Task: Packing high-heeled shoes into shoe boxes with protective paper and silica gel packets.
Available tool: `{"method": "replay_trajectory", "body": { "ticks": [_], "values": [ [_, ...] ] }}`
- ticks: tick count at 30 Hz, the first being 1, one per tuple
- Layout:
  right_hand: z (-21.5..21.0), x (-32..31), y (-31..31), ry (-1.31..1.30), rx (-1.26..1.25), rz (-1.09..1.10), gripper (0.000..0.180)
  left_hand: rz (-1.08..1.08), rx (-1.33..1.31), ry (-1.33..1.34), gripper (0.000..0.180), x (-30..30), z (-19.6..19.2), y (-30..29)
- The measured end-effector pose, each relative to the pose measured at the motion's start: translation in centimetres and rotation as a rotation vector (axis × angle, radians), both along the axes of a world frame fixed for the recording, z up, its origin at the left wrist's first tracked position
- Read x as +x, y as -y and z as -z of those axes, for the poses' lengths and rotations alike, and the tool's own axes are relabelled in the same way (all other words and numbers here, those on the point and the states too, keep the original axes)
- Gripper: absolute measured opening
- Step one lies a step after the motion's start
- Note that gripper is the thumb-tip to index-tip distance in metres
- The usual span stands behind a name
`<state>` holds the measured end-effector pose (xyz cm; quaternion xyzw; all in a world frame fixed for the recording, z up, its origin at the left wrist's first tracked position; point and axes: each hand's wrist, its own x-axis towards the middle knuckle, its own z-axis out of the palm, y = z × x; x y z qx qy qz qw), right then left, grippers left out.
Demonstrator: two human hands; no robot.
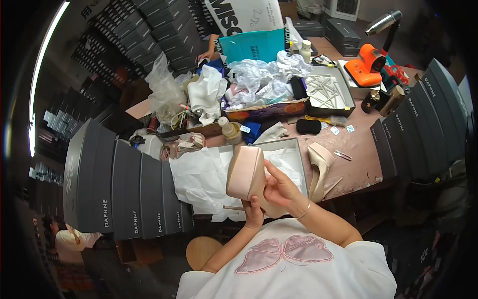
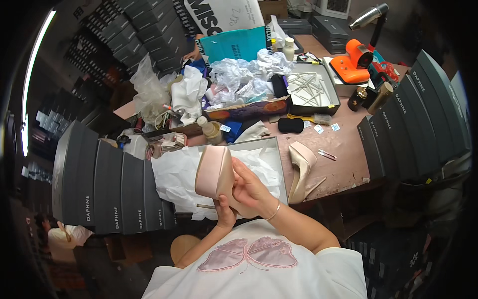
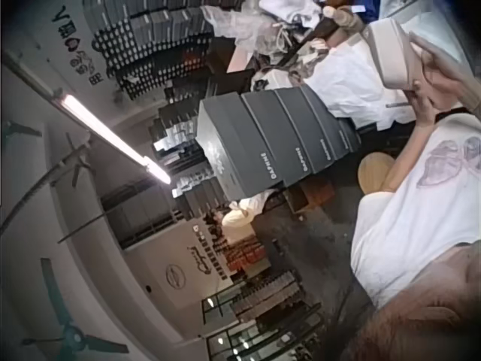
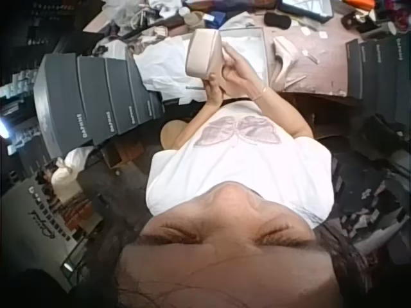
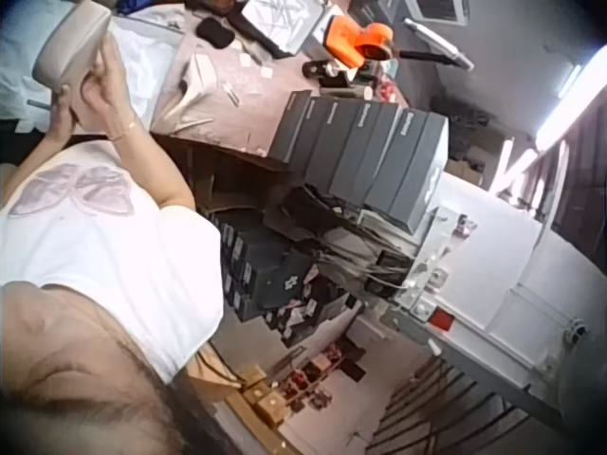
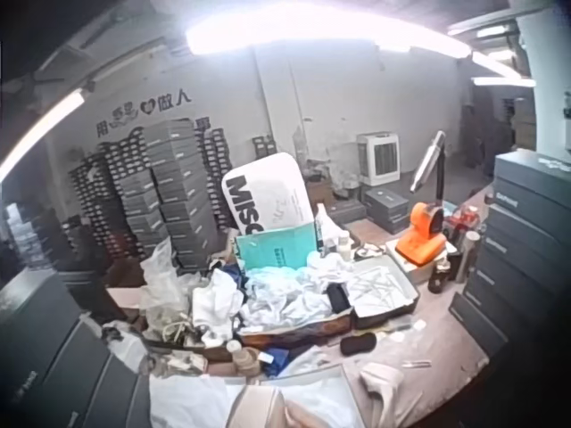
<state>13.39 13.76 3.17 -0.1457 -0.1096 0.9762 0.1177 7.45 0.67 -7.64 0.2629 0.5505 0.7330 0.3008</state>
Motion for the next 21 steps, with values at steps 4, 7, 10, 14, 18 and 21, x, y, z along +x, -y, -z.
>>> {"method": "replay_trajectory", "body": {
  "ticks": [4, 7, 10, 14, 18, 21],
  "values": [
    [-1.7, 0.3, -0.1, -0.050, 0.015, 0.154, 0.062, -0.090, 0.060, -0.091, 0.101, -0.4, -3.0, -1.1],
    [-3.9, 3.0, -0.7, -0.081, 0.290, 0.044, 0.070, -0.157, 0.273, -0.409, 0.118, -2.0, -10.5, -0.4],
    [-5.0, 4.8, 0.4, -0.126, 0.477, -0.107, 0.084, 0.171, 0.231, -0.491, 0.094, -3.9, -13.1, -0.6],
    [-7.7, 7.3, 2.8, -0.314, 0.347, -0.052, 0.091, 0.067, 0.384, -0.304, 0.073, -0.8, -12.9, -0.5],
    [-6.6, 9.1, 0.9, -0.337, 0.588, -0.350, 0.072, 0.073, 0.471, -0.519, 0.078, 0.1, -12.4, 0.5],
    [-5.7, 9.5, 0.6, -0.484, 0.628, -0.479, 0.053, 0.010, 0.573, -0.688, 0.078, 1.3, -13.2, 0.1]
  ]
}}
